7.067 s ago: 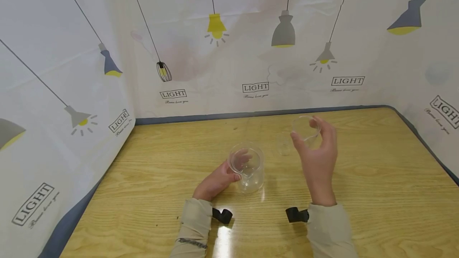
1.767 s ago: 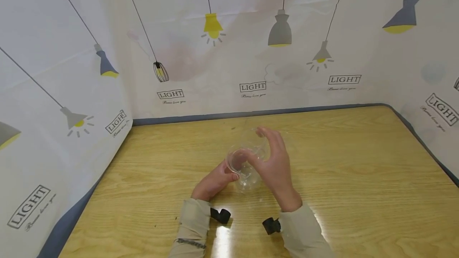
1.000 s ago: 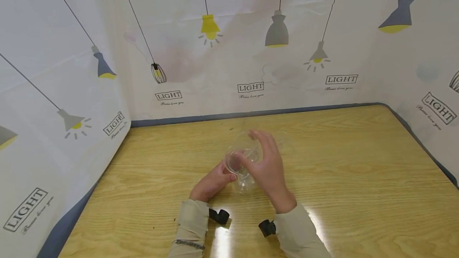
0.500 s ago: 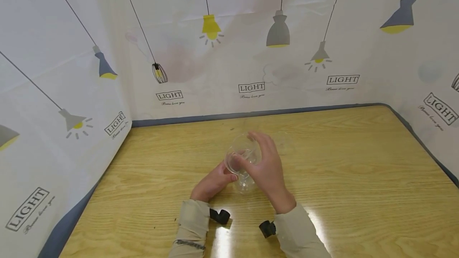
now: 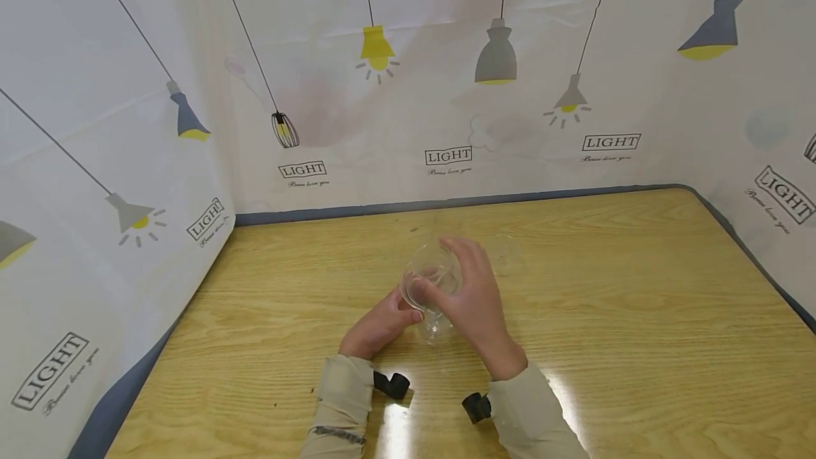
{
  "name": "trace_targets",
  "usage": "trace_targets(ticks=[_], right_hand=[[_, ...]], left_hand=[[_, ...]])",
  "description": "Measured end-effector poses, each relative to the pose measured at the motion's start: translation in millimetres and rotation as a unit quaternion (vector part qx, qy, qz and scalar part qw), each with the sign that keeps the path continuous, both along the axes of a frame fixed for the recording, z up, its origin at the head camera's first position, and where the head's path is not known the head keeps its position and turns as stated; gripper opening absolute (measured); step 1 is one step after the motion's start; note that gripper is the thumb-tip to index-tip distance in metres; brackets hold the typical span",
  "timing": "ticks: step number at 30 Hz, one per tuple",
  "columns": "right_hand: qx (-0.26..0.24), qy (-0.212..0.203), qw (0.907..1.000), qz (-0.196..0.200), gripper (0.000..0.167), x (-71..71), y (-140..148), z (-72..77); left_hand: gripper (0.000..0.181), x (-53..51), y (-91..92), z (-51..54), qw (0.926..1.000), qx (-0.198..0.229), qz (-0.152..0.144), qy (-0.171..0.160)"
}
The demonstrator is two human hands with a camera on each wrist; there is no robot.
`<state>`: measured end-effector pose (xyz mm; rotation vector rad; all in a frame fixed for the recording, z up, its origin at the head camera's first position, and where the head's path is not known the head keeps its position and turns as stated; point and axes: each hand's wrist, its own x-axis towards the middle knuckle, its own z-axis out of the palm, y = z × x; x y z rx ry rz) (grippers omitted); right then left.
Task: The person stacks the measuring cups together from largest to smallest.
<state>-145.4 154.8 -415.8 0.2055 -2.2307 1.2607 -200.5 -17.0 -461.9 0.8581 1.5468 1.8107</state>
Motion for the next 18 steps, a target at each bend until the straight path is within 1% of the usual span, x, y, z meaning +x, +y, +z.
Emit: trace_targets(ticks=[6,11,14,18], right_hand=[[0.006,0.003,1.0000,0.002,0.064,-0.9,-0.7,-2.7],[0.014,0.007,0.9999,0.007,0.064,-1.2,-2.0,-4.4],[0.014,0.002,0.9999,0.009,0.065,-1.7,-2.4,-5.9],[0.018,-0.004,0.9997,0.014,0.065,-1.9,-2.4,-6.9]], left_hand=[[0.073,-1.2,0.0,0.8,0.9999,-0.006,-0.012,-0.003],[0.069,-2.1,0.1,0.4,0.9997,-0.015,-0.017,0.000],[0.069,-1.0,-0.5,0.6,0.9996,-0.025,-0.013,-0.003],[0.071,1.2,-0.7,0.6,0.9995,-0.030,0.000,-0.005]])
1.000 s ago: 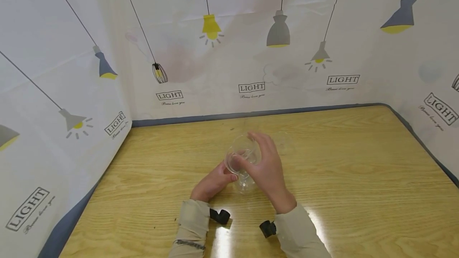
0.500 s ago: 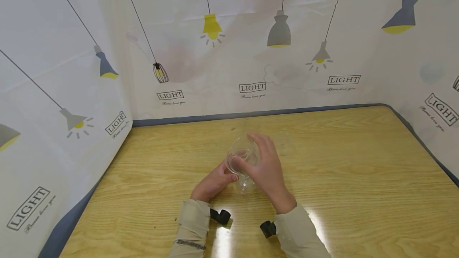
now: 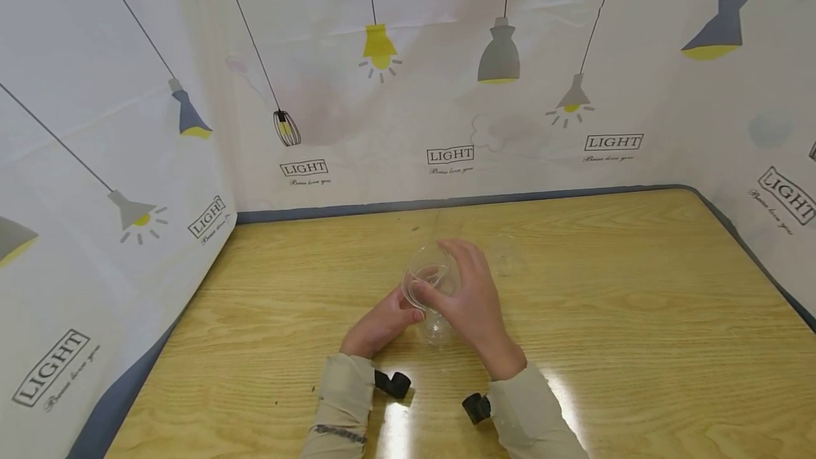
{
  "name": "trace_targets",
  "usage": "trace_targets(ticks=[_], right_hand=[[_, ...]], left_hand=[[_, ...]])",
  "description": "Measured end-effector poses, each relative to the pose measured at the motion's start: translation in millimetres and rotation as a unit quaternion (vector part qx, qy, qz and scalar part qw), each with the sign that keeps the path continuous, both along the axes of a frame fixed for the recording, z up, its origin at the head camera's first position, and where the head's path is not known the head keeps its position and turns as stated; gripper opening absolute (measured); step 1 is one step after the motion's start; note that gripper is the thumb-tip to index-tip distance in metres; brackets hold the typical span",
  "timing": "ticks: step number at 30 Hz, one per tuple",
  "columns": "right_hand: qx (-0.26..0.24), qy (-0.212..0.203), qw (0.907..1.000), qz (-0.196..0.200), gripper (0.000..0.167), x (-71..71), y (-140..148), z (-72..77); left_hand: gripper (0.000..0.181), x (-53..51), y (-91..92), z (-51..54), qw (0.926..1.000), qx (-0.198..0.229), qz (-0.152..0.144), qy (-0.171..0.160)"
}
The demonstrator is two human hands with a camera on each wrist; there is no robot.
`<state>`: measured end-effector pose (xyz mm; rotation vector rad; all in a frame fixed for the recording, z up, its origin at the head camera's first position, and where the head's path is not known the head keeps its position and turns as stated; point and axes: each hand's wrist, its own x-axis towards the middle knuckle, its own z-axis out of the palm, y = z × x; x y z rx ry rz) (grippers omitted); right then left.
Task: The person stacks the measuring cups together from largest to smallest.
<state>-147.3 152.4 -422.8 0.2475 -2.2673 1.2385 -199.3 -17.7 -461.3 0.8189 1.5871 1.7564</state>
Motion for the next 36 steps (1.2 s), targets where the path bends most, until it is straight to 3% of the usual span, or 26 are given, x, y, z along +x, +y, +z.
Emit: trace_targets(ticks=[14,36], right_hand=[[0.013,-0.029,0.9995,0.008,0.063,-0.7,-0.3,-2.9],[0.048,-0.090,0.9948,0.009,0.070,0.2,-0.6,-0.5]], left_hand=[[0.066,0.0,-0.3,0.3,1.0000,0.000,0.003,0.007],[0.068,-2.3,0.0,-0.3,0.9997,-0.004,-0.018,0.016]])
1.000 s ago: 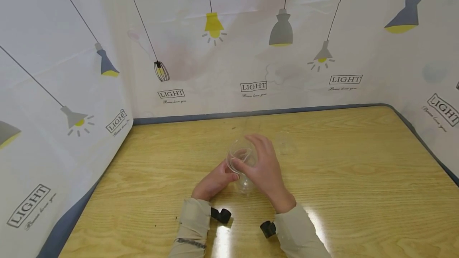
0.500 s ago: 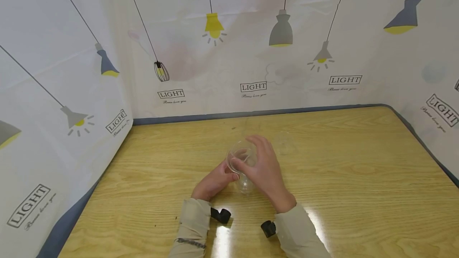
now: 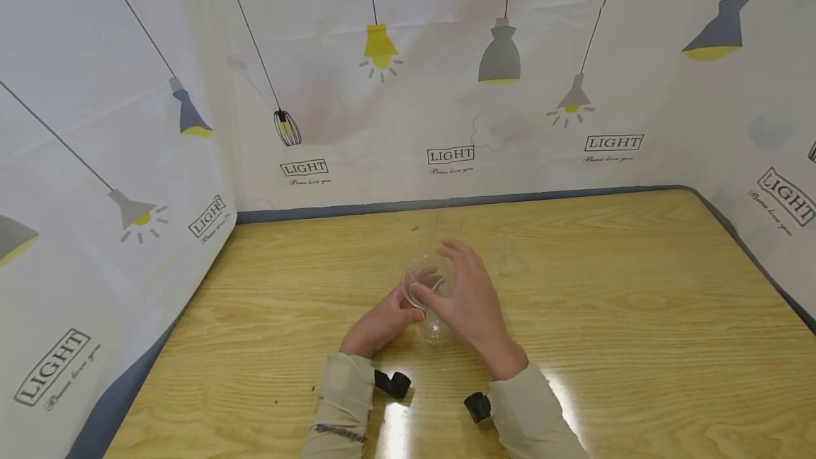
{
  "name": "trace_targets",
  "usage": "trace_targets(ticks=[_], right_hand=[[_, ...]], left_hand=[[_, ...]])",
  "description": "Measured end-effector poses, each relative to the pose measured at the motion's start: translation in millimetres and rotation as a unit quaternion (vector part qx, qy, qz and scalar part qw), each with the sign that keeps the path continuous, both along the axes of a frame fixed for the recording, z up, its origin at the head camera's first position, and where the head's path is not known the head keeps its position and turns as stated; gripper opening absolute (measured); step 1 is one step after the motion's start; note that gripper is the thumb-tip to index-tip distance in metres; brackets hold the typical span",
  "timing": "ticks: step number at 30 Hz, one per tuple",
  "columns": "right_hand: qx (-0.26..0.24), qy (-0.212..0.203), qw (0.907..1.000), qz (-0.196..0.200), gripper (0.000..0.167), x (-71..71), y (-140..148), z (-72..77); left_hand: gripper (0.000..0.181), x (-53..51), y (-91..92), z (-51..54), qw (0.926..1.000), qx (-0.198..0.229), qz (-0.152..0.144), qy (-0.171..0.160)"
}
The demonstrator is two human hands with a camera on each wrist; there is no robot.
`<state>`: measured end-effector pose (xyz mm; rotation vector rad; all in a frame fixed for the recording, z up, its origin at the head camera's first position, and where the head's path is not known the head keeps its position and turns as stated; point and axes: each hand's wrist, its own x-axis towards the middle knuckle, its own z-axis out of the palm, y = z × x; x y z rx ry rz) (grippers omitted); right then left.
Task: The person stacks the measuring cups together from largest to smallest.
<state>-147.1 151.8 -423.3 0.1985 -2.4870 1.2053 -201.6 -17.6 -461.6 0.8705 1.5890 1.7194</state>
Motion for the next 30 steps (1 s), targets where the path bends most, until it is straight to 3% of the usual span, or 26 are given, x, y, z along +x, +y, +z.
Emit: trace_targets(ticks=[9,17,30], right_hand=[[0.025,-0.016,0.9995,-0.003,0.072,-0.4,0.9,1.8],[0.046,-0.027,0.9985,-0.001,0.071,-0.8,1.5,3.9],[0.069,-0.046,0.9965,0.000,0.069,-0.4,3.8,5.4]], left_hand=[[0.067,-0.3,-0.8,-3.8,0.9999,0.008,0.006,0.002],[0.067,1.4,-1.2,1.7,1.0000,-0.001,0.002,-0.002],[0.068,1.5,-0.3,1.6,1.0000,0.005,0.006,0.004]])
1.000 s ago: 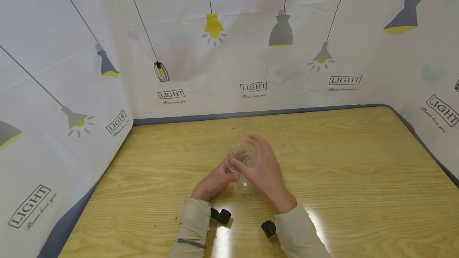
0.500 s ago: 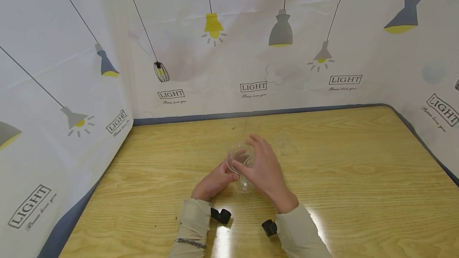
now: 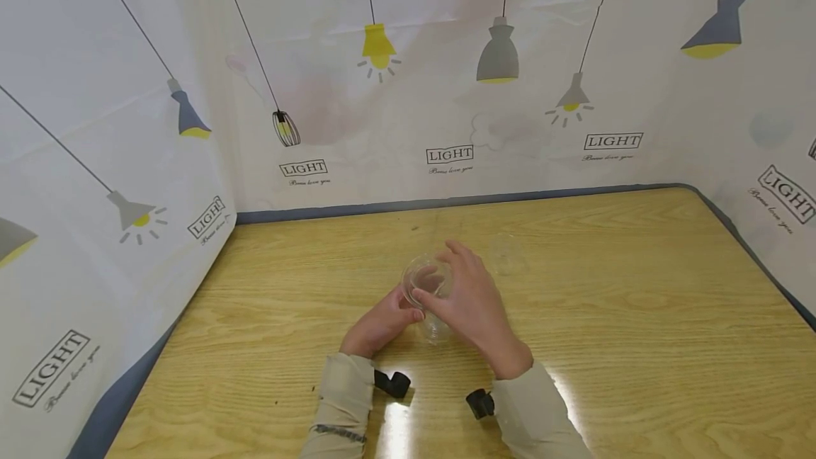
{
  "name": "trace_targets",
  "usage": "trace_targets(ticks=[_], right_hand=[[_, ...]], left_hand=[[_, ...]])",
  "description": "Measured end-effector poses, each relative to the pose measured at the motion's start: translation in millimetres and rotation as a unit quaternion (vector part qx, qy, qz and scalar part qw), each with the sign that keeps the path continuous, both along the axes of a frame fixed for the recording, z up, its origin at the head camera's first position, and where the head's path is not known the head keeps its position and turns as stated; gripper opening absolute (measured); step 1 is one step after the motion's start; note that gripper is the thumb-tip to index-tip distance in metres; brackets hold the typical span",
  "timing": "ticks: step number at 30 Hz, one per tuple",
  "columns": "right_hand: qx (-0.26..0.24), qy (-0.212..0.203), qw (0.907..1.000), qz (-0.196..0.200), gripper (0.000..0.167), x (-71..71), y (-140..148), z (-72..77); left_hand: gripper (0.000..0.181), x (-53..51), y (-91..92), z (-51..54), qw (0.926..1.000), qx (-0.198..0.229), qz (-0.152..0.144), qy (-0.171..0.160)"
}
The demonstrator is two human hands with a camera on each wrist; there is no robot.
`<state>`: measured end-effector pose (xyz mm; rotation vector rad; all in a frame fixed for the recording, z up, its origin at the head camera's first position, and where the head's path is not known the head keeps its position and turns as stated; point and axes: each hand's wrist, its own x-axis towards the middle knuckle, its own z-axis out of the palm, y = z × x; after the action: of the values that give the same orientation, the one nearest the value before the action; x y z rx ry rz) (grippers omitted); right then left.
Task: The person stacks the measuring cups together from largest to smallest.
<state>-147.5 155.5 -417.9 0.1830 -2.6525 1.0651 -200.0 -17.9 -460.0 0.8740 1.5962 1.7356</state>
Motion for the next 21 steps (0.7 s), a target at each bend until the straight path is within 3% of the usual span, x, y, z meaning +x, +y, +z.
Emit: trace_targets(ticks=[7,17,21], right_hand=[[0.009,-0.014,0.9999,0.004,0.068,1.0,1,3.6],[0.017,-0.042,0.9990,0.006,0.070,3.4,2,9.0],[0.017,-0.054,0.9983,0.010,0.069,4.1,2,10.1]], left_hand=[[0.073,-0.1,-0.3,-0.1,1.0000,0.001,0.000,0.001],[0.066,-8.6,0.7,-18.8,1.0000,0.004,0.000,-0.008],[0.065,-8.8,0.6,-20.4,1.0000,0.006,0.003,-0.004]])
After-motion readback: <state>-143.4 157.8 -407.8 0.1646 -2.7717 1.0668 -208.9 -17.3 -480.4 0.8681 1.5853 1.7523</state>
